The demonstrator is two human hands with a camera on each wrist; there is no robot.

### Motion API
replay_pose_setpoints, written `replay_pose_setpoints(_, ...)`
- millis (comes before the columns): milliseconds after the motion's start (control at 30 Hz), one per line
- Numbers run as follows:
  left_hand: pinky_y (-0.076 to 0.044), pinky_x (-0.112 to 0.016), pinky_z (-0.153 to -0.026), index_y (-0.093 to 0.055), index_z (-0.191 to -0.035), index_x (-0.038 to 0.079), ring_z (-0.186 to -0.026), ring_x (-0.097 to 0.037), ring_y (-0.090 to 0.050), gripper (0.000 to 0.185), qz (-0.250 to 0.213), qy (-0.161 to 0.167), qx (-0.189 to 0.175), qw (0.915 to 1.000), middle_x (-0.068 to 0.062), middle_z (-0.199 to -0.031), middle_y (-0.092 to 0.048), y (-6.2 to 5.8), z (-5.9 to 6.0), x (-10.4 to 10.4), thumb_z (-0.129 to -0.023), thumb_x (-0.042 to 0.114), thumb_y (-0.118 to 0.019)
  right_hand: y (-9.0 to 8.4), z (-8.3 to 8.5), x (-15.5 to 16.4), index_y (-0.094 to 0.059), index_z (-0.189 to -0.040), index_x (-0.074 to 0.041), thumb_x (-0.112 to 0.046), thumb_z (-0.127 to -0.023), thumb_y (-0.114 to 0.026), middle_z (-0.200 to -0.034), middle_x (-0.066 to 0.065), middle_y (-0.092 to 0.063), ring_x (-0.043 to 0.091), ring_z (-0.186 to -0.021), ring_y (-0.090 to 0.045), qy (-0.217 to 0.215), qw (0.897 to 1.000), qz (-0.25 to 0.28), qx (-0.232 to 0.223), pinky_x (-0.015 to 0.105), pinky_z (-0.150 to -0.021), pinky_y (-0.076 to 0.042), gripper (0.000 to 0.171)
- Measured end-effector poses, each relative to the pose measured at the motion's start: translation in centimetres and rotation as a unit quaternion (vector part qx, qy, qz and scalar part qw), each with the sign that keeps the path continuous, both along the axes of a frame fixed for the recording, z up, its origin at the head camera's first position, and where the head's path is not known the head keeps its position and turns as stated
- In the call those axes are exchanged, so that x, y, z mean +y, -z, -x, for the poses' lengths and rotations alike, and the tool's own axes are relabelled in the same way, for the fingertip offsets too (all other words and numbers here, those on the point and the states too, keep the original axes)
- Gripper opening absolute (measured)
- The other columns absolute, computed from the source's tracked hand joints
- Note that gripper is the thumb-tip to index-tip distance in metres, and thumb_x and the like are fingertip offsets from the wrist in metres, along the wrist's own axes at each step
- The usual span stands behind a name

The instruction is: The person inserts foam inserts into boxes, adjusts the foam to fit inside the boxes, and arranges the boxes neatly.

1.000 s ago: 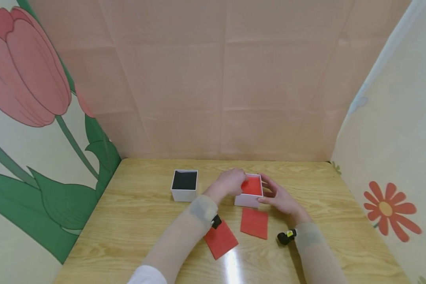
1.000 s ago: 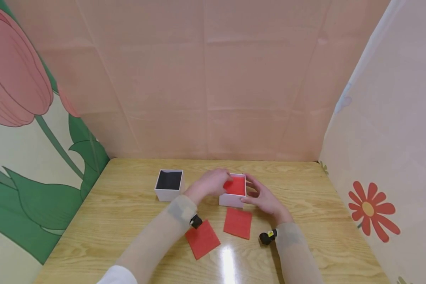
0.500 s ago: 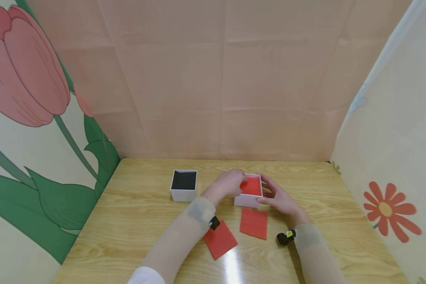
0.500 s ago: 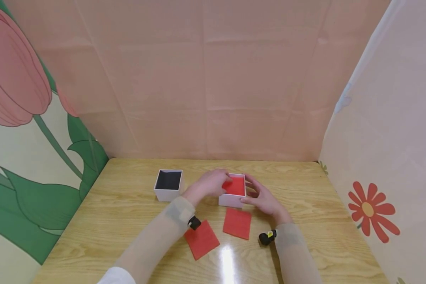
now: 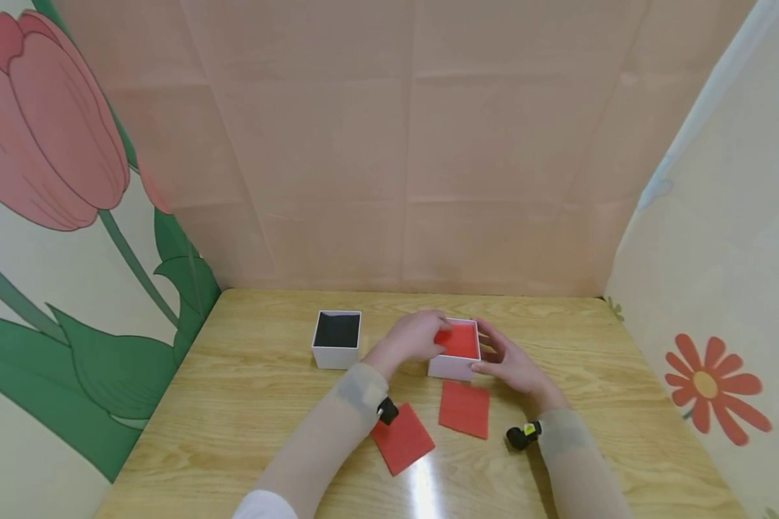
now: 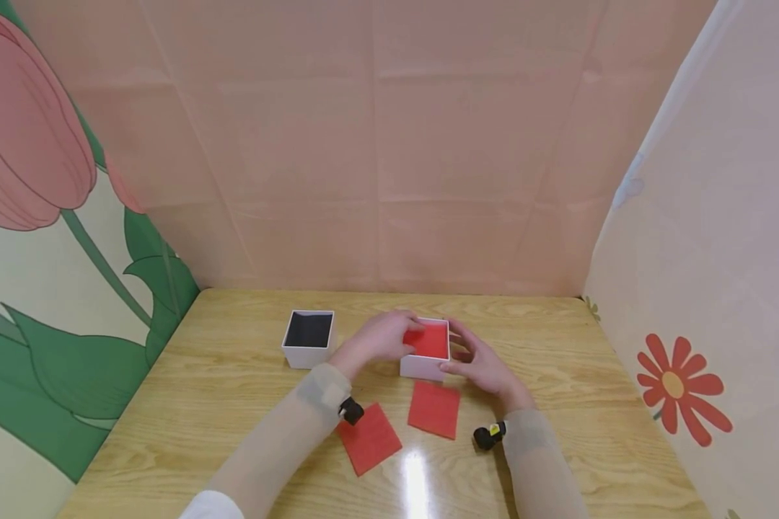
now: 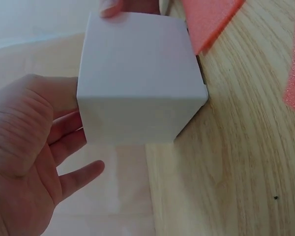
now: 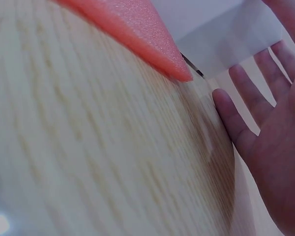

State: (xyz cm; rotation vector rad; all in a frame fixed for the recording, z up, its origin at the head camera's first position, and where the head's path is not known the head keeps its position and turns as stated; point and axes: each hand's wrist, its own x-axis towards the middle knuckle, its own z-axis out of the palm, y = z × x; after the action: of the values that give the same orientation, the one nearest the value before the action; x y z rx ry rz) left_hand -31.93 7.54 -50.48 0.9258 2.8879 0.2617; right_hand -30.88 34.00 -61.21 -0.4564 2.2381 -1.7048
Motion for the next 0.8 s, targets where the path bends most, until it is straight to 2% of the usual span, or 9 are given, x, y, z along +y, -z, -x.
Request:
replay_pose_setpoints(200,-0.05,-0.036,-0.111,-0.066,-0.149,0.023,-0.135,-0.016,-0.058,0.052,-0.016,0.017,0.014,0.9996,0.003,-0.15,-0.061,0.3,-0.1,-0.4,-0.101,0.037,-0.076,0.1,0.1,0.0,-0.019,-0.173,-0.032,-0.032,-0.093,-0.086,-0.171,0.01,-0.033,0.047,-0.153,-0.036,-0.002,1.0,-0.002,0.001,0.062,-0.116,-0.043,0.104)
replay_pose_setpoints(367,-0.046,-0.035,-0.116,-0.062,-0.153,0.022,-0.139,-0.017,-0.055,0.054,-0.072,0.031,0.01,0.9969,0.001,-0.153,-0.059,0.9,-0.6,-1.2,-0.104,0.039,-0.073,0.2,0.0,0.0,-0.019,-0.173,-0.032,-0.031,-0.094,-0.085,-0.17,0.011,-0.034,0.048,-0.152,-0.037,-0.006,1.0,-0.001,0.009,0.062,-0.115,-0.044,0.103)
replay_pose_setpoints(500,-0.044,-0.037,-0.118,-0.058,-0.157,0.022,-0.143,-0.019,-0.051,0.057,-0.137,0.039,0.004,0.9898,0.001,-0.157,-0.054,1.4,-1.4,-1.9,-0.104,0.038,-0.072,0.2,0.1,-0.1,-0.019,-0.173,-0.032,-0.029,-0.095,-0.085,-0.17,0.011,-0.034,0.048,-0.151,-0.037,-0.011,1.0,0.002,0.017,0.061,-0.114,-0.045,0.102)
replay_pose_setpoints(600,-0.043,-0.038,-0.119,-0.055,-0.159,0.021,-0.144,-0.019,-0.049,0.06,-0.175,0.051,0.02,0.983,0.001,-0.158,-0.051,1.6,-2.2,-2.4,-0.104,0.037,-0.073,0.3,0.1,-0.2,-0.018,-0.173,-0.03,-0.027,-0.095,-0.085,-0.17,0.012,-0.035,0.048,-0.151,-0.039,-0.012,1.0,0.003,0.018,0.06,-0.114,-0.045,0.103)
replay_pose_setpoints(700,-0.042,-0.037,-0.119,-0.054,-0.159,0.021,-0.146,-0.018,-0.046,0.061,-0.198,0.067,0.043,0.977,0.002,-0.159,-0.049,1.6,-3.2,-3.0,-0.103,0.035,-0.074,0.2,0.1,-0.1,-0.017,-0.173,-0.027,-0.027,-0.095,-0.084,-0.169,0.014,-0.035,0.049,-0.15,-0.04,-0.014,1.0,0.001,0.025,0.059,-0.114,-0.046,0.103)
replay_pose_setpoints(800,-0.041,-0.037,-0.12,-0.059,-0.155,0.017,-0.145,-0.02,-0.047,0.058,-0.203,0.101,0.063,0.9718,0.0,-0.158,-0.05,1.6,-4.1,-3.7,-0.102,0.032,-0.076,0.2,0.0,-0.1,-0.016,-0.173,-0.024,-0.026,-0.095,-0.084,-0.17,0.016,-0.034,0.05,-0.15,-0.04,-0.014,1.0,0.0,0.028,0.059,-0.114,-0.046,0.103)
